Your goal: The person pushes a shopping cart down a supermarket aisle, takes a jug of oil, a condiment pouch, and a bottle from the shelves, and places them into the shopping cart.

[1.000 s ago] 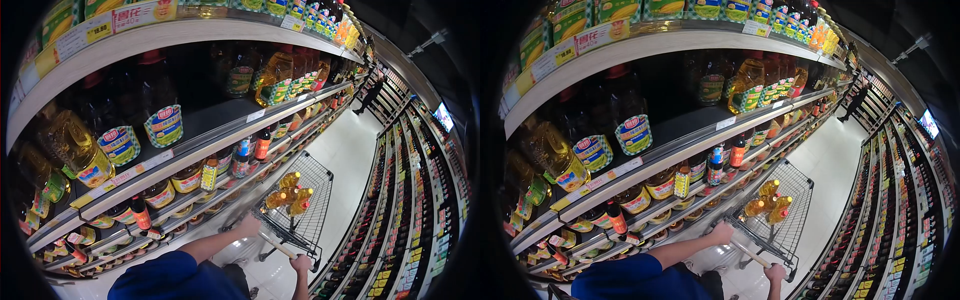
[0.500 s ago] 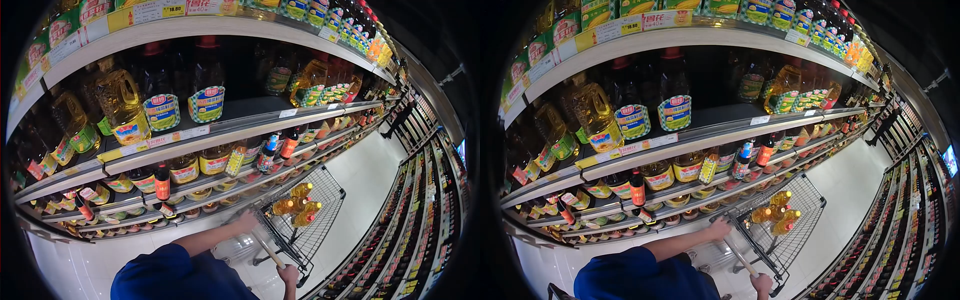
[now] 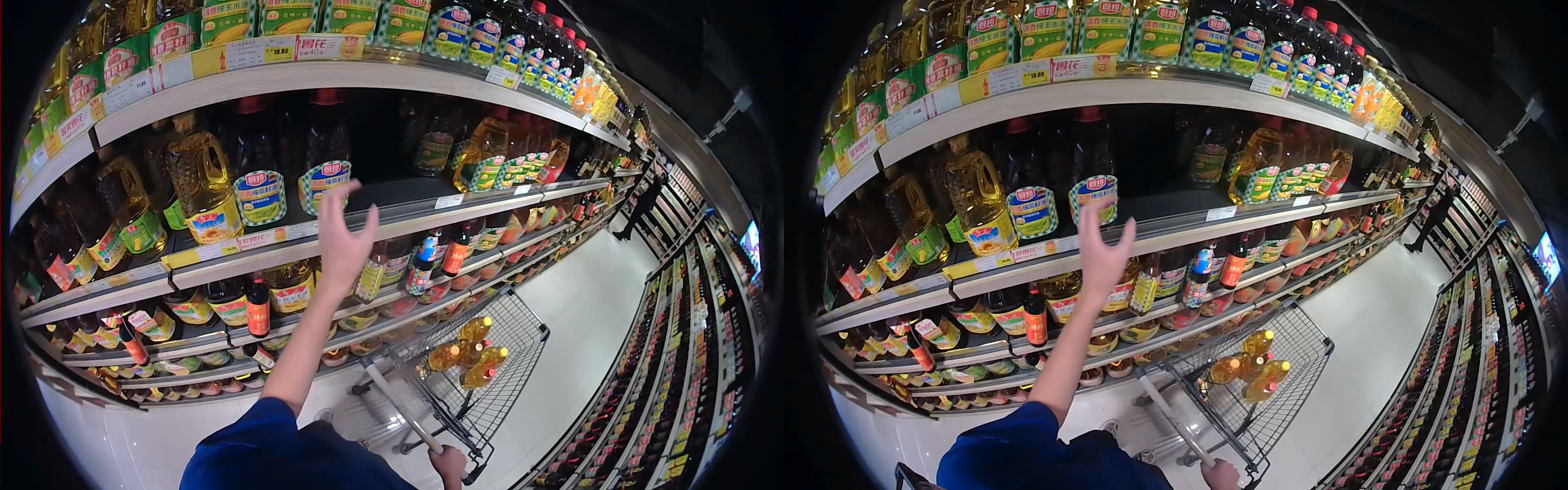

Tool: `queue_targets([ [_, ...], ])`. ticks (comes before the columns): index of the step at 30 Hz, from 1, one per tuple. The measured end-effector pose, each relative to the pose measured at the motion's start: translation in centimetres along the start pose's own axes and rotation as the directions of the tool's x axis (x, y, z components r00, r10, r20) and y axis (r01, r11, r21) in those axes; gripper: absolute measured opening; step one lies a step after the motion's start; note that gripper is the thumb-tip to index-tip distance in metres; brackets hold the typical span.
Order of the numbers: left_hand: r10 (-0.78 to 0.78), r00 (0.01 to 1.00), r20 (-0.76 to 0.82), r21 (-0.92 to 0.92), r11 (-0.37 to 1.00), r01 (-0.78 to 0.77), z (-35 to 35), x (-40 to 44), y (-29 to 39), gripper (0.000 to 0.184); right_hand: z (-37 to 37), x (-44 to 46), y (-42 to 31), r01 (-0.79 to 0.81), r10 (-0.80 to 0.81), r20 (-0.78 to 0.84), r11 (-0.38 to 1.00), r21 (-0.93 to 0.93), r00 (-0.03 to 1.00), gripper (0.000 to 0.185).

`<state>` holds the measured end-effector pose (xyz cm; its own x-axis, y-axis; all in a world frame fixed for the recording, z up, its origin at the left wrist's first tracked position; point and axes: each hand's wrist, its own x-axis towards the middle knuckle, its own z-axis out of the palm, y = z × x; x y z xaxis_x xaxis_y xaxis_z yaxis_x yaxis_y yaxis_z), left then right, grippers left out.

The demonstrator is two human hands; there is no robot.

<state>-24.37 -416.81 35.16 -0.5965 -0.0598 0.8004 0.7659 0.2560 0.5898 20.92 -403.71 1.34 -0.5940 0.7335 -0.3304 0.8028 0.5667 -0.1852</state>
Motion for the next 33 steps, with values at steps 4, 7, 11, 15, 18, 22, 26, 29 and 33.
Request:
queue_targets([
  [4, 0.056, 0.986, -0.155, 0.192, 0.981, -0.025, 1.2, 3.3, -2.5, 0.069, -0.7, -0.6, -0.9, -0.026, 0.026, 0.005, 1.0, 0.012, 1.0, 0.043],
  [7, 0.01, 0.987, -0.158, 0.255, 0.967, 0.031, 1.7, 4.4, -4.1, 0.083, -0.5, -0.6, -1.0, -0.027, 0.027, -0.004, 1.0, 0.015, 1.0, 0.043],
  [11, -0.033, 0.974, -0.224, 0.31, 0.945, 0.104, 2.2, 5.8, -6.2, 0.089, -0.6, -0.5, -1.2, -0.036, 0.036, -0.003, 0.999, 0.01, 0.999, 0.043],
  [15, -0.251, 0.947, -0.198, 0.264, 0.917, 0.298, 2.0, 7.4, -8.4, 0.087, -0.2, -0.4, -0.8, -0.028, 0.029, -0.025, 0.999, 0.017, 0.999, 0.042],
  [18, -0.36, 0.917, -0.172, 0.262, 0.881, 0.395, 1.8, 7.6, -8.5, 0.086, -0.5, -0.3, -1.0, -0.058, 0.058, 0.013, 0.998, -0.007, 0.998, 0.043],
  [22, -0.403, 0.909, -0.108, 0.342, 0.844, 0.414, 1.1, 8.3, -8.8, 0.091, -0.8, -0.4, -1.0, -0.051, 0.051, 0.006, 0.999, 0.008, 0.999, 0.043],
  [26, -0.415, 0.909, -0.044, 0.368, 0.839, 0.401, 0.6, 9.0, -9.7, 0.095, 0.1, 0.0, -0.5, -0.034, 0.034, -0.021, 0.999, 0.002, 0.999, 0.041],
  [29, -0.458, 0.889, -0.003, 0.276, 0.854, 0.441, 0.5, 9.0, -9.8, 0.095, 1.0, 0.3, 0.2, -0.032, 0.032, -0.041, 0.999, -0.011, 0.999, 0.04],
  [33, -0.37, 0.928, -0.039, 0.181, 0.911, 0.37, 0.5, 8.2, -9.0, 0.092, 0.8, 0.2, 0.1, -0.024, 0.024, -0.029, 1.0, 0.003, 0.999, 0.042],
])
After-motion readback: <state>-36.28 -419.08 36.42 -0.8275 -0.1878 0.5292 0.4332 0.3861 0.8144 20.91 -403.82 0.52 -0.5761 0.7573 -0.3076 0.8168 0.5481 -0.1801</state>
